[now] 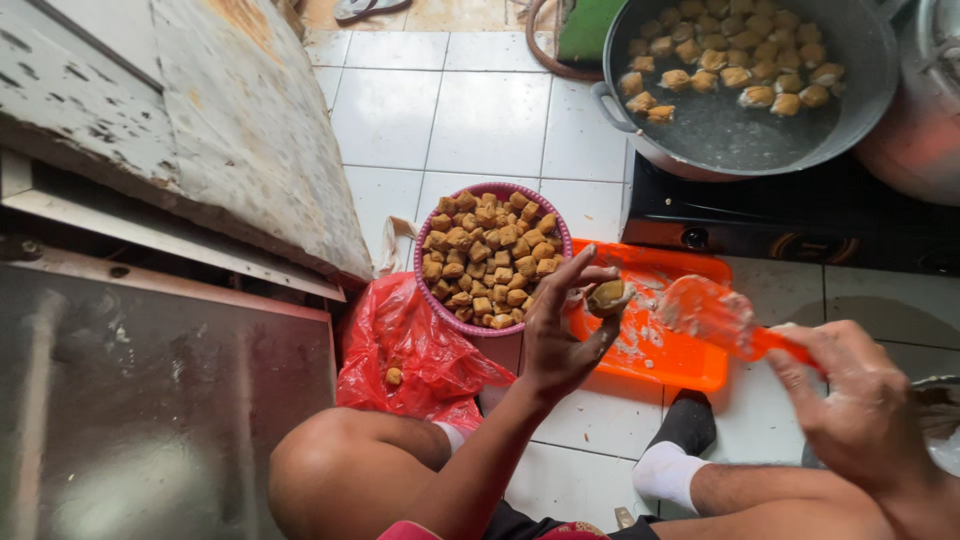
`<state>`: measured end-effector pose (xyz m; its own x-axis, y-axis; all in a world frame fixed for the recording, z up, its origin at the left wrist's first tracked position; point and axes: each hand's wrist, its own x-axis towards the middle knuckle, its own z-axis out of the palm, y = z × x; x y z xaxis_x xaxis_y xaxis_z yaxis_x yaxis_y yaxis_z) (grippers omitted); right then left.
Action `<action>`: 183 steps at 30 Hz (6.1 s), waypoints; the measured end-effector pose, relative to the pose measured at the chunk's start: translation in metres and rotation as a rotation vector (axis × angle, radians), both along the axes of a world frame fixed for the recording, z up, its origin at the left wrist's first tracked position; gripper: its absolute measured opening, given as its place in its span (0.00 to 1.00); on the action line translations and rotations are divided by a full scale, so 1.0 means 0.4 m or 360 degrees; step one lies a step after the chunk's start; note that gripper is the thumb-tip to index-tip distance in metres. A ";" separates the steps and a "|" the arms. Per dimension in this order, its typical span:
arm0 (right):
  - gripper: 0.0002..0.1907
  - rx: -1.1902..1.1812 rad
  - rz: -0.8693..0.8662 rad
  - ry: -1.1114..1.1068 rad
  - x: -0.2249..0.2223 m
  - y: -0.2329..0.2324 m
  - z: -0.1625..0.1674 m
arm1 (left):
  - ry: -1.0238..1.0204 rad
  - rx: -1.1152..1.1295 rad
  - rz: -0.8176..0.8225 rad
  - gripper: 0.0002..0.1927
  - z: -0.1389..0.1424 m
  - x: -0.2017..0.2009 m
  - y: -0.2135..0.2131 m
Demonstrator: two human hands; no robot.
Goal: The person sits on the floor and coats fried tofu cubes with batter. They take tofu pieces from a large bowl, spread batter on them with an orange spatula on a tray, and drop the coated pieces into a pot of hot liquid on a portable stove.
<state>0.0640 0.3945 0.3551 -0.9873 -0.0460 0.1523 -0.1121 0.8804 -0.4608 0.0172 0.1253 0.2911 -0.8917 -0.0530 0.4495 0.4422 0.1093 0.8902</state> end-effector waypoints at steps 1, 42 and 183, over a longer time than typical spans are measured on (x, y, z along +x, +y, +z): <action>0.14 -0.0023 0.0024 0.0030 0.008 -0.011 0.003 | 0.0227 -0.0275 0.0155 0.42 0.000 -0.008 -0.004; 0.18 -0.1062 -0.0404 -0.1009 0.003 0.186 -0.102 | -0.1021 0.1114 -0.0039 0.35 -0.305 -0.521 0.055; 0.15 -0.0245 -0.0081 0.0155 -0.009 0.010 -0.023 | -0.0163 0.0515 -0.0479 0.19 0.043 -0.026 0.059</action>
<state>0.0602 0.3986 0.3461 -0.9680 0.0346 0.2486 -0.1200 0.8061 -0.5795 0.0070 0.1489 0.3085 -0.9279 0.0920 0.3613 0.3197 -0.3019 0.8981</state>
